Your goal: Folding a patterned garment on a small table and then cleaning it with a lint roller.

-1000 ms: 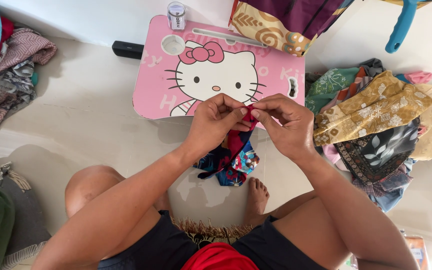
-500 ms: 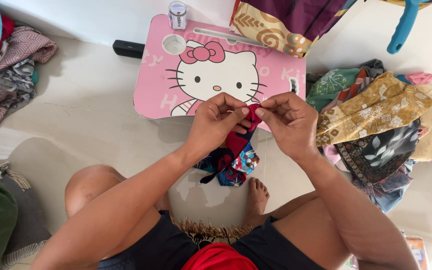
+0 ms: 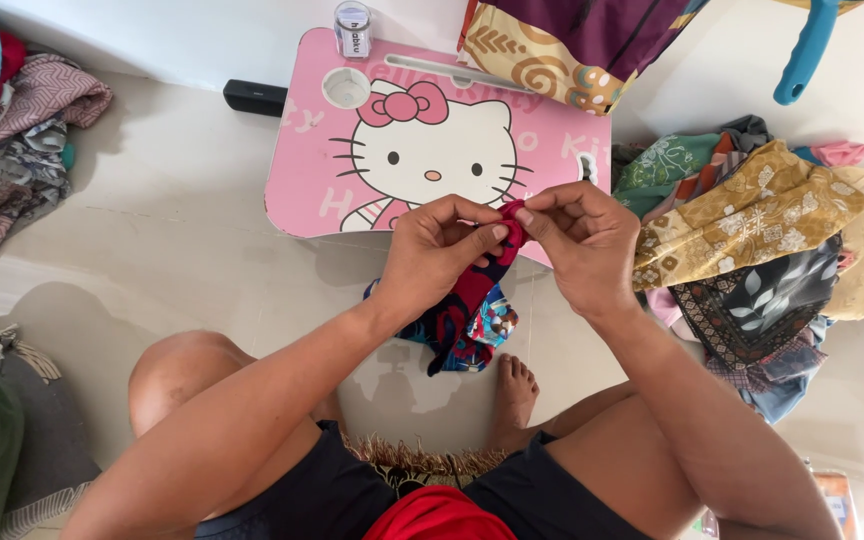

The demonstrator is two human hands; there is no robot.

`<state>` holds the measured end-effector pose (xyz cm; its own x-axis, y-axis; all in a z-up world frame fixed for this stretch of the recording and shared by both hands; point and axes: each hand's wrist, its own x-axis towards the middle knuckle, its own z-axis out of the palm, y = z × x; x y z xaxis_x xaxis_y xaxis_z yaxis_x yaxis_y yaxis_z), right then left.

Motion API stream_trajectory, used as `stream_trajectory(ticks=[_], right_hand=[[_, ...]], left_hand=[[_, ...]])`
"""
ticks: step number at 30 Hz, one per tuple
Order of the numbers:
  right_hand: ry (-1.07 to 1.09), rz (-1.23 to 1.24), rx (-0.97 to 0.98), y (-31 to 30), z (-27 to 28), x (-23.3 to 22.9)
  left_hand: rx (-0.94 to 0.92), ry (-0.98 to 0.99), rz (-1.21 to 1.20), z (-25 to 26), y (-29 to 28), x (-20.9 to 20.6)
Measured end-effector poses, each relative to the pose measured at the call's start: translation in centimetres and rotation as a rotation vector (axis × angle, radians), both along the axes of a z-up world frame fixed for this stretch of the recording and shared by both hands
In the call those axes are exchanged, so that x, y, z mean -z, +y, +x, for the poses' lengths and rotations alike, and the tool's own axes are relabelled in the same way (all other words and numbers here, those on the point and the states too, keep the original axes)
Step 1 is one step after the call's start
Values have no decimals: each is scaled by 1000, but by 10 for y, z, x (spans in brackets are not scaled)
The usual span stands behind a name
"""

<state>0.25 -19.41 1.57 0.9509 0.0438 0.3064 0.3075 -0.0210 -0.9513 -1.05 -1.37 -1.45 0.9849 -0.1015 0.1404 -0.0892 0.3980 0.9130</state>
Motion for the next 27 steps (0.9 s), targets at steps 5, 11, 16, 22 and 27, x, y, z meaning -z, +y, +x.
stream_trajectory(ticks=[5,11,16,22,27], right_hand=[[-59,-38,7,10,-3,4],[-83,-41,-36,13,-4,2],[-108,-84,-62,13,-6,0],[-108,-75,-46,11,-5,2],[-95,-124,-90,13,-8,-10]], left_hand=[[-58,27,20,0,-2,2],[-100,64,-13,0,-6,3],[-105,98,-39,-2,-6,-2],[-82,163,-76,-2,-6,-7],[-84,153,-53,-2,-6,-6]])
